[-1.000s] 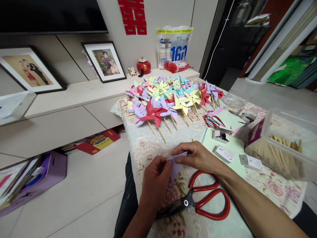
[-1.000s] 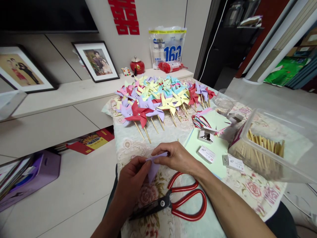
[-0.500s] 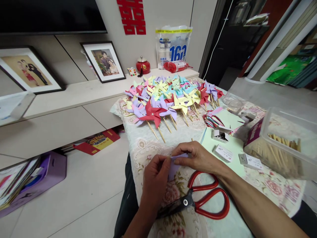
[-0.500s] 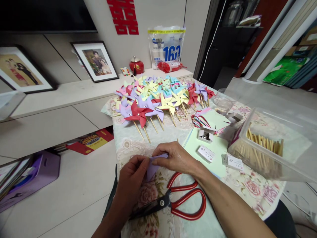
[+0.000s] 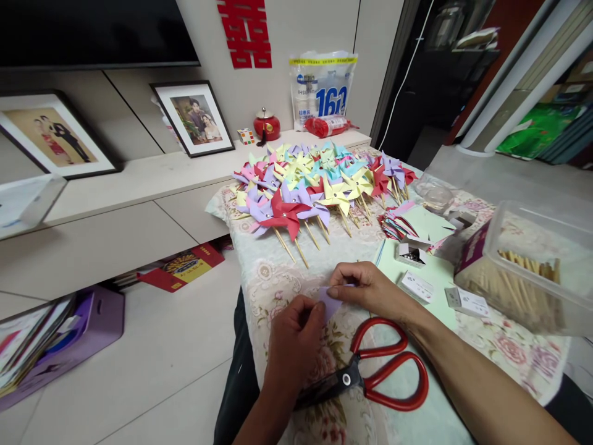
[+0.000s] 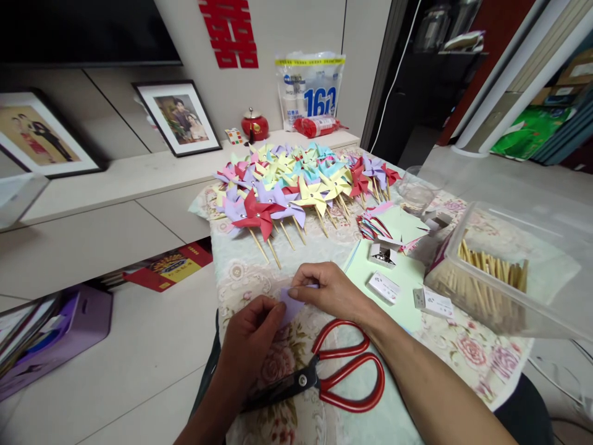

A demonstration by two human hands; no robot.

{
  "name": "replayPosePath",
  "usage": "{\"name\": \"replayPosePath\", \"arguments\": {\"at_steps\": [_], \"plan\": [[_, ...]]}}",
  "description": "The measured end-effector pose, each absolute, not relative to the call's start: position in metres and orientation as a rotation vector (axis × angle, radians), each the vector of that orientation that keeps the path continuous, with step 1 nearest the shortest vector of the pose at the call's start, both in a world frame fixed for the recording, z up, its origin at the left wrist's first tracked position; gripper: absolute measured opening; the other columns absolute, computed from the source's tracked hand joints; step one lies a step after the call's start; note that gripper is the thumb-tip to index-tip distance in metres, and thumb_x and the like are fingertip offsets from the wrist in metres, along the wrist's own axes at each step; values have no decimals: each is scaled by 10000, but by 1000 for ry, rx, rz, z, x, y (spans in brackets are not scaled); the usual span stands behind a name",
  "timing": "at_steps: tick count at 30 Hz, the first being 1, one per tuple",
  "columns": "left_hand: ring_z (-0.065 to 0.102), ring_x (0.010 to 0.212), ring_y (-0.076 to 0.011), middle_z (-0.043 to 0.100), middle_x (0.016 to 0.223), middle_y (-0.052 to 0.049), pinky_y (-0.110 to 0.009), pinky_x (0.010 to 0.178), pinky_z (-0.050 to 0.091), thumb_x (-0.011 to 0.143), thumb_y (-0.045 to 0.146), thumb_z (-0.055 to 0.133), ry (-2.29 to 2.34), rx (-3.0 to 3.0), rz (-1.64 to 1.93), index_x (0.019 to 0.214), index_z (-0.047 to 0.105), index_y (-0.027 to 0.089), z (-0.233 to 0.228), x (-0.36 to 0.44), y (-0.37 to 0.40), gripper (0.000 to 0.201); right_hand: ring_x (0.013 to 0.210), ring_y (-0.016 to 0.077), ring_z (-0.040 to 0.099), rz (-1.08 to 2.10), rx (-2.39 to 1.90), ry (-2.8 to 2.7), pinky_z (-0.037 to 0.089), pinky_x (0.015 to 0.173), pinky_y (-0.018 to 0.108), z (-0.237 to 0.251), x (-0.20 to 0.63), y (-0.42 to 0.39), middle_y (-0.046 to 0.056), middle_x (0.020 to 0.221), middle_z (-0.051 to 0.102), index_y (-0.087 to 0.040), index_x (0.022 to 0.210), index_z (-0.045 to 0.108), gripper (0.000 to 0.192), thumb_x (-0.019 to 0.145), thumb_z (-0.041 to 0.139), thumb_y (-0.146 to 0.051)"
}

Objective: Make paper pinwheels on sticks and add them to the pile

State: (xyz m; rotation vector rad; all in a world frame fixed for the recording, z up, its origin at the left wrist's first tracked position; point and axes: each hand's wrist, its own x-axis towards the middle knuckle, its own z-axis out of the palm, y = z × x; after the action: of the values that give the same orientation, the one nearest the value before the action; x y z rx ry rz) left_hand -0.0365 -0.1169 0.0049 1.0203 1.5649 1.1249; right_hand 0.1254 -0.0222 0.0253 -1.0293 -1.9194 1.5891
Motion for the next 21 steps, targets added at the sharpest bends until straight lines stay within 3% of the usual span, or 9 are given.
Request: {"name": "replayPosePath", "arguments": {"at_steps": [4, 15, 21], "plan": [[440, 574, -142, 510, 572, 34, -270, 564, 344, 835, 384, 584, 1616, 1146, 1057, 649, 564, 204, 8, -38, -117, 260, 615, 111, 471, 1601, -988, -1963, 353, 584, 243, 24, 124, -22, -32, 645, 568, -155, 829, 710, 250, 834, 723, -405], [450, 578, -148, 512, 576, 32, -282, 580, 346, 836, 371, 586, 1635, 1247, 991, 635, 552, 212, 7, -33, -119, 259, 615, 110, 475, 1665, -1039, -1835, 366, 602, 253, 25, 126, -23, -30, 641, 575, -153, 749, 701, 204, 805, 726, -348], [464, 581, -150, 535, 579, 25, -277, 571, 365, 833, 401, 613, 1623, 1145, 1022, 643, 573, 208, 5, -39, -119, 274, 652, 110, 538, 1664, -985, -1802, 415, 626, 250, 22, 125, -22, -30, 764, 625, -160, 1089, 687, 348, 775, 755, -294]]}}
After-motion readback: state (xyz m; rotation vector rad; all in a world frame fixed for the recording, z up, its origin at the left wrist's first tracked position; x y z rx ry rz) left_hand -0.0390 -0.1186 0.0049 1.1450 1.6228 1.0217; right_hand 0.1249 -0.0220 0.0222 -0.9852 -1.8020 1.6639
